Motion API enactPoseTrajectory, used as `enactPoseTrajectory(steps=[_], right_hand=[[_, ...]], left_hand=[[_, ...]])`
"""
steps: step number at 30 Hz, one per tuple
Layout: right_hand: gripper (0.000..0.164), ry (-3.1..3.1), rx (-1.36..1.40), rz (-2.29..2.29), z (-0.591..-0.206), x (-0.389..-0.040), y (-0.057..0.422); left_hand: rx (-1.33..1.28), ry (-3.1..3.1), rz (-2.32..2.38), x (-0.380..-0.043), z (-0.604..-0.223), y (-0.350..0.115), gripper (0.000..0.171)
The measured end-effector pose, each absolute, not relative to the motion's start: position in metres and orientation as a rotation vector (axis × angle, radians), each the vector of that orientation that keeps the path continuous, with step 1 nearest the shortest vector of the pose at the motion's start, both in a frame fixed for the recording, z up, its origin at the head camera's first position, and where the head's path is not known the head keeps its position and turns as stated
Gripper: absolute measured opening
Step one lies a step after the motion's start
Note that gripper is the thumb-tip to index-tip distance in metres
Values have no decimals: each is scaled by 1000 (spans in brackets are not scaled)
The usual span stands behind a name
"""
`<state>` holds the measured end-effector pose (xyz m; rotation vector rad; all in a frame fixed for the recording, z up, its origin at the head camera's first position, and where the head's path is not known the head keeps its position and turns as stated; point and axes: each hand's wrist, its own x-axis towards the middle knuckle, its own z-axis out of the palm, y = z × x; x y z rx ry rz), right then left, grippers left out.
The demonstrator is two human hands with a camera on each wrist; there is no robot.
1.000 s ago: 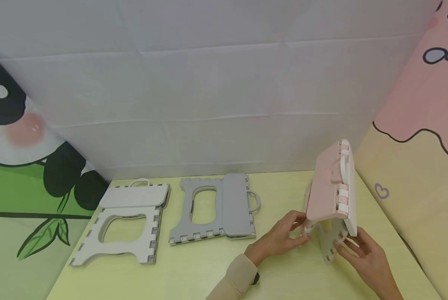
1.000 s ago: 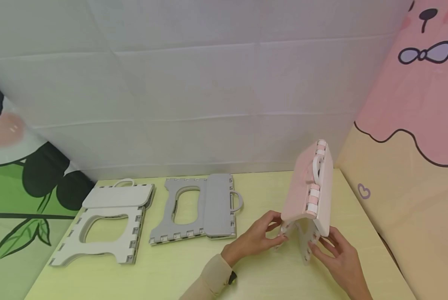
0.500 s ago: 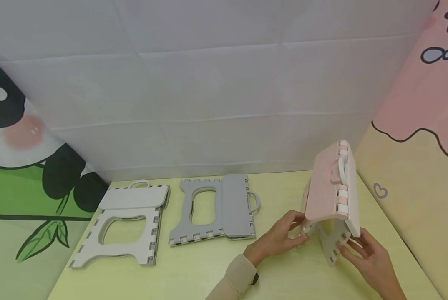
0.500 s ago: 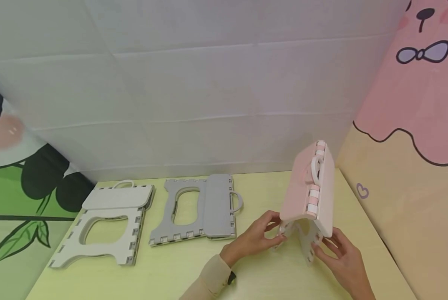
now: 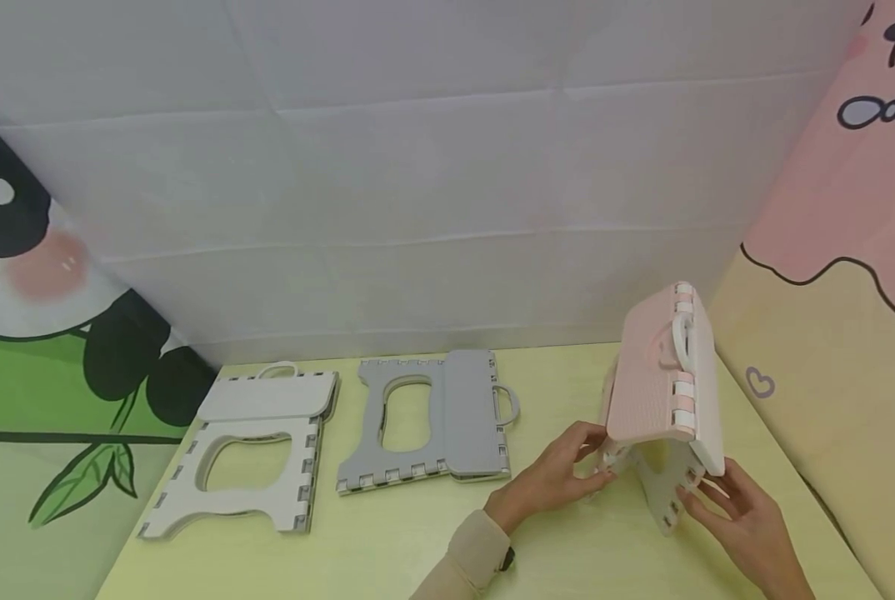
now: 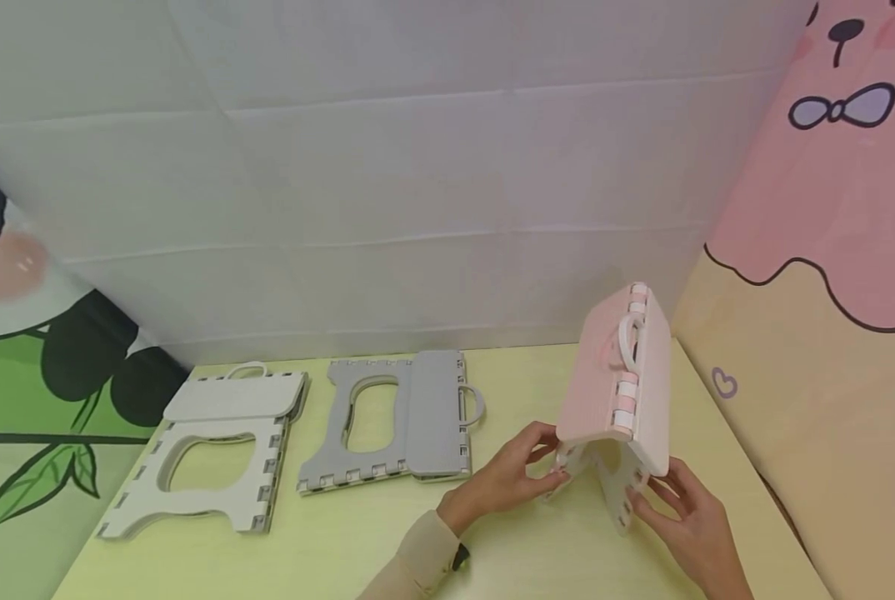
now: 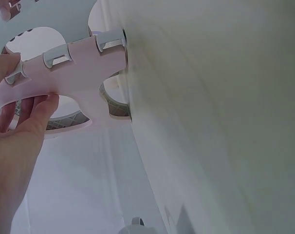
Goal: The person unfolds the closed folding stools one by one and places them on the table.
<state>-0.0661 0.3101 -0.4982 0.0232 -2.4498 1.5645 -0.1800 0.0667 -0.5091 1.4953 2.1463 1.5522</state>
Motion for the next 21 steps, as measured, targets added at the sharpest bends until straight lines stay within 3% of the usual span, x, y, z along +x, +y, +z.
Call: enactPoseTrajectory(steps=[21], right_hand=[[59,-2469,77,1503,-498,-63,317]], left_hand=[[1472,2199,1512,-183,-509,64,50]])
